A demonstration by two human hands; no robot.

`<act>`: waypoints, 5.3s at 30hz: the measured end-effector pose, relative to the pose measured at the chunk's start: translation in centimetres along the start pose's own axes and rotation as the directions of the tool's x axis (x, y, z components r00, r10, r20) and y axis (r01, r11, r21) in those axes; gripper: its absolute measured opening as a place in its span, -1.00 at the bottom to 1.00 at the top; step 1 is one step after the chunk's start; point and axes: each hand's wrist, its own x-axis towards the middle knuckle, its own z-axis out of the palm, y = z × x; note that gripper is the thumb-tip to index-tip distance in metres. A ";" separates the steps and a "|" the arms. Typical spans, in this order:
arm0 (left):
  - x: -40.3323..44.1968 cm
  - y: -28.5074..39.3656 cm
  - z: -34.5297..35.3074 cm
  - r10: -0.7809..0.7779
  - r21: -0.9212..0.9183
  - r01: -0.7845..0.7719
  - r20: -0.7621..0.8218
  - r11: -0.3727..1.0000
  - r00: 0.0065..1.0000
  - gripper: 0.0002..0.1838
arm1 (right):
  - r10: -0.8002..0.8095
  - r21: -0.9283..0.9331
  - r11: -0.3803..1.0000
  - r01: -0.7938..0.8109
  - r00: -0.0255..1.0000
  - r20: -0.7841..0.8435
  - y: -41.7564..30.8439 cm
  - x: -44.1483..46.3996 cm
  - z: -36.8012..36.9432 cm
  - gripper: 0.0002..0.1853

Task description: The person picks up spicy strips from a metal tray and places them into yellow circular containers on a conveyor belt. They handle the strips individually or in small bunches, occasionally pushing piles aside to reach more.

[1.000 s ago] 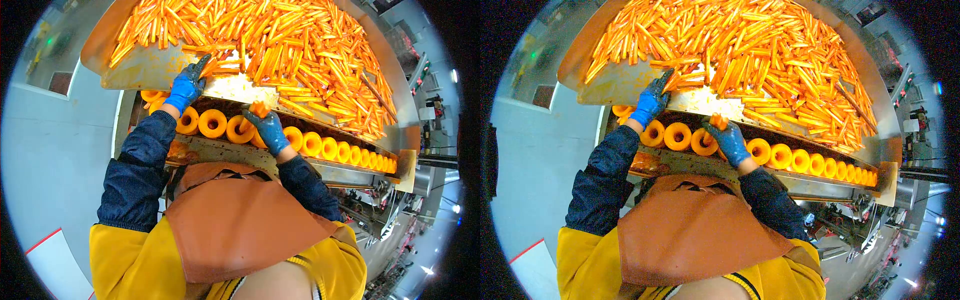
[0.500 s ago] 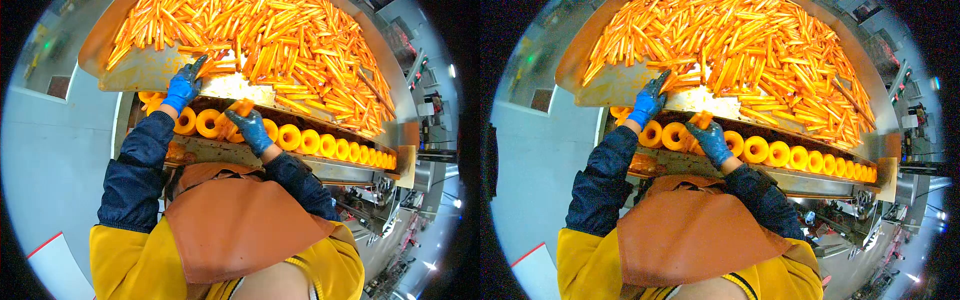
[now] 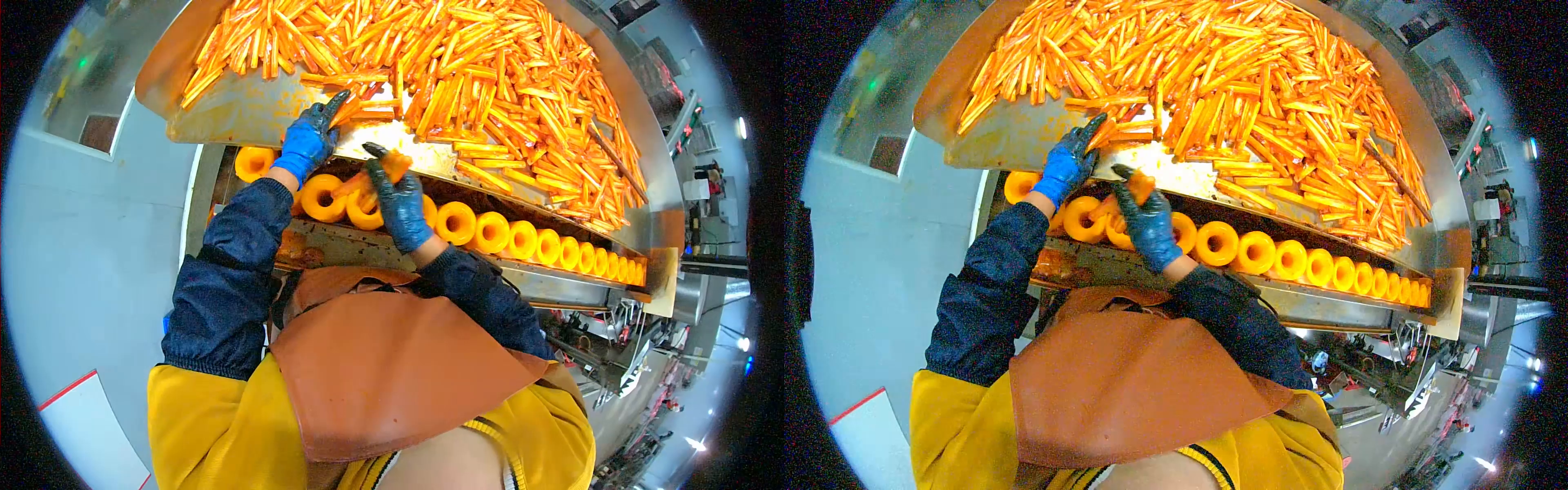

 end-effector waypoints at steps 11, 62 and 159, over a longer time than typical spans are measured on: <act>-0.1 -0.3 0.2 0.019 0.006 -0.019 -0.024 1.000 1.000 -0.20 | 0.072 0.067 0.995 -0.075 0.996 0.044 4.0 0.6 0.7 -0.87; 0.1 -0.2 -0.3 -0.042 -0.005 0.042 0.094 0.999 0.995 -0.24 | 0.049 -0.284 0.958 -0.036 0.998 0.039 -7.5 4.7 -13.5 -0.79; 0.1 0.5 -1.0 -0.047 -0.030 0.051 0.098 0.998 0.994 -0.25 | 0.338 0.022 0.941 -0.338 0.941 0.023 1.3 -0.6 -3.0 -0.77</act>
